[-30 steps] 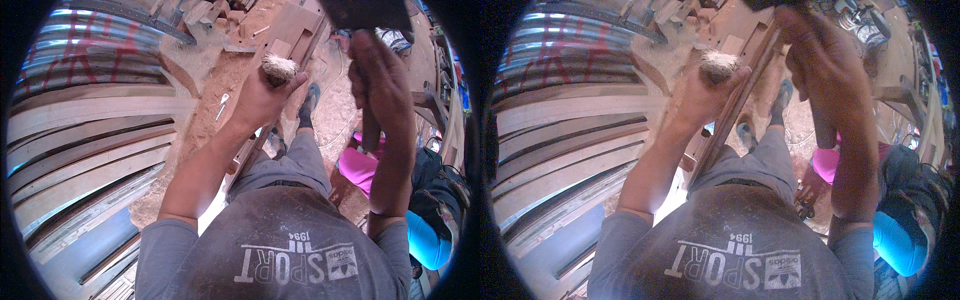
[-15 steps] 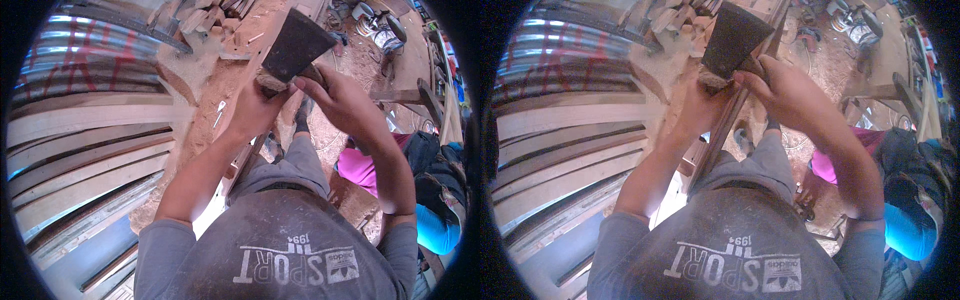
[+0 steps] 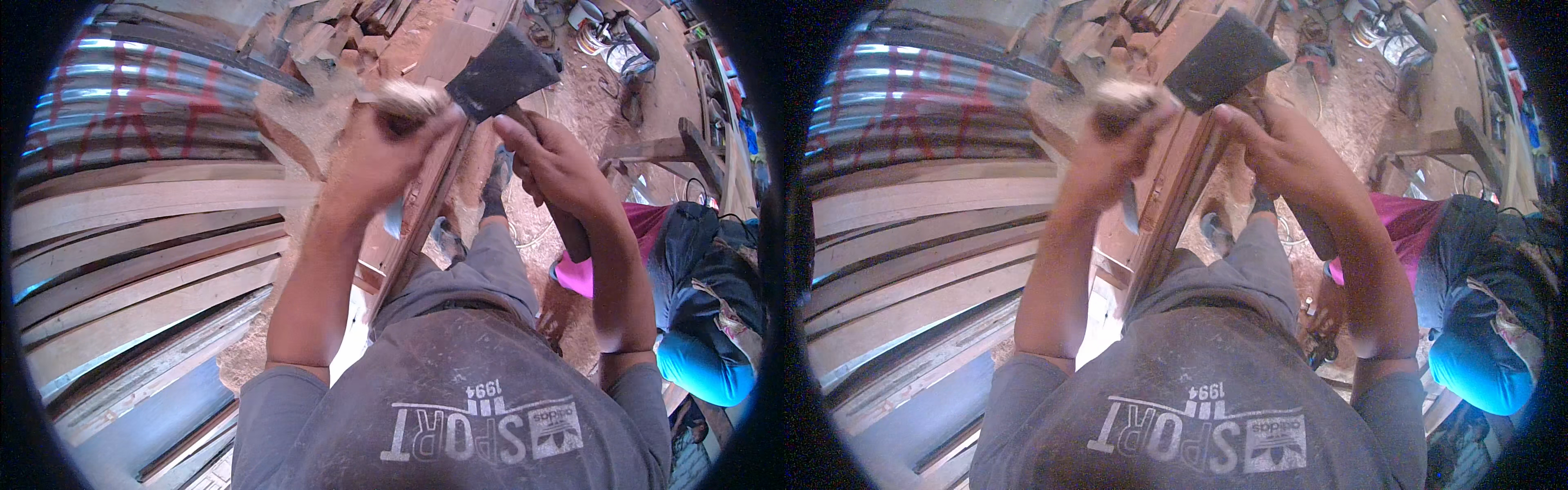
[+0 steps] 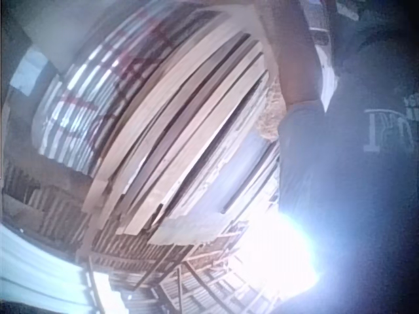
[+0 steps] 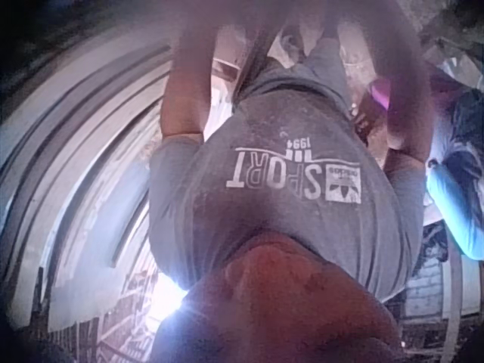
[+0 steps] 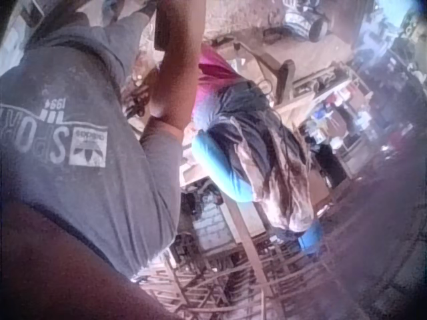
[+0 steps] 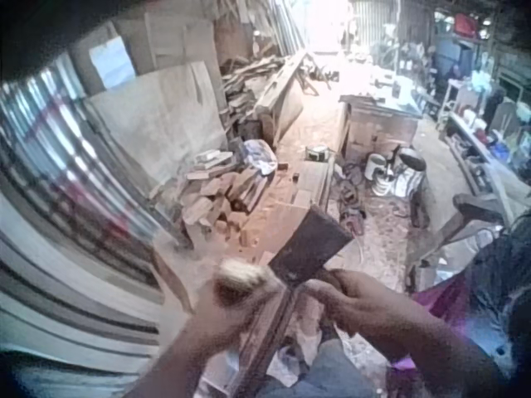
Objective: The person measures and marks a wooden plank using a square and pencil, then cuts it with a circular saw. The person repeats this process to produce several smaller pieces of wood.
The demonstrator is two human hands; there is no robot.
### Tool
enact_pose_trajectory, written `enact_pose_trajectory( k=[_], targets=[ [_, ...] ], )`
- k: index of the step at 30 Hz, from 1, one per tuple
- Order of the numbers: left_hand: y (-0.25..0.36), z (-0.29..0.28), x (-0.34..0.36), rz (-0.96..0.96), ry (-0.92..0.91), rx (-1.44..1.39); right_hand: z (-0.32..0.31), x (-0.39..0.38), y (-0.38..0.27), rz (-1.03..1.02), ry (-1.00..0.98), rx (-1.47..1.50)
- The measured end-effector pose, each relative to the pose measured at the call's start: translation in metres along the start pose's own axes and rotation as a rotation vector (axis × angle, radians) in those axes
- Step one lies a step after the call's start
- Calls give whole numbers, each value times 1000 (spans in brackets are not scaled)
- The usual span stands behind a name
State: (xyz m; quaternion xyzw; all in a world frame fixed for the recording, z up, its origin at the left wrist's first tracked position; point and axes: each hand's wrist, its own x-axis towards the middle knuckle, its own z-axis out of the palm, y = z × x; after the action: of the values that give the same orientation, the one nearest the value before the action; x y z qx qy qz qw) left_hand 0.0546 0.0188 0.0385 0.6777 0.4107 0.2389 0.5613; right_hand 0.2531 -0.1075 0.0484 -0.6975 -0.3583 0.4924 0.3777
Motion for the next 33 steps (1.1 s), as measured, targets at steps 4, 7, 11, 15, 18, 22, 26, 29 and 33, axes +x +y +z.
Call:
enact_pose_trajectory(
  k=[4,7,11,15,18,22,26,29,33],
  targets=[
    [14,-9,2,-70,7,-171,-10,-5,19,89,37,95],
    [-5,5,-4,-108,-16,-217,-10,-10,17,114,77,155],
    [-35,17,-7,-53,-55,-114,-15,-22,1,103,137,138],
    [-38,22,-9,28,-18,-82,-20,-22,-9,0,155,82],
    [-40,25,-11,46,-20,-31,-25,-18,-25,-98,144,20],
    [-46,29,-10,31,-58,-143,-4,-3,-27,-170,140,-185],
    [-54,27,-8,59,-104,-253,12,5,-10,-181,-58,-231],
    [-8,5,-4,-175,-175,35,6,-4,-13,-61,-100,-39],
    [20,-34,-13,-88,-56,-123,5,-19,-3,51,-10,79]
  ],
)
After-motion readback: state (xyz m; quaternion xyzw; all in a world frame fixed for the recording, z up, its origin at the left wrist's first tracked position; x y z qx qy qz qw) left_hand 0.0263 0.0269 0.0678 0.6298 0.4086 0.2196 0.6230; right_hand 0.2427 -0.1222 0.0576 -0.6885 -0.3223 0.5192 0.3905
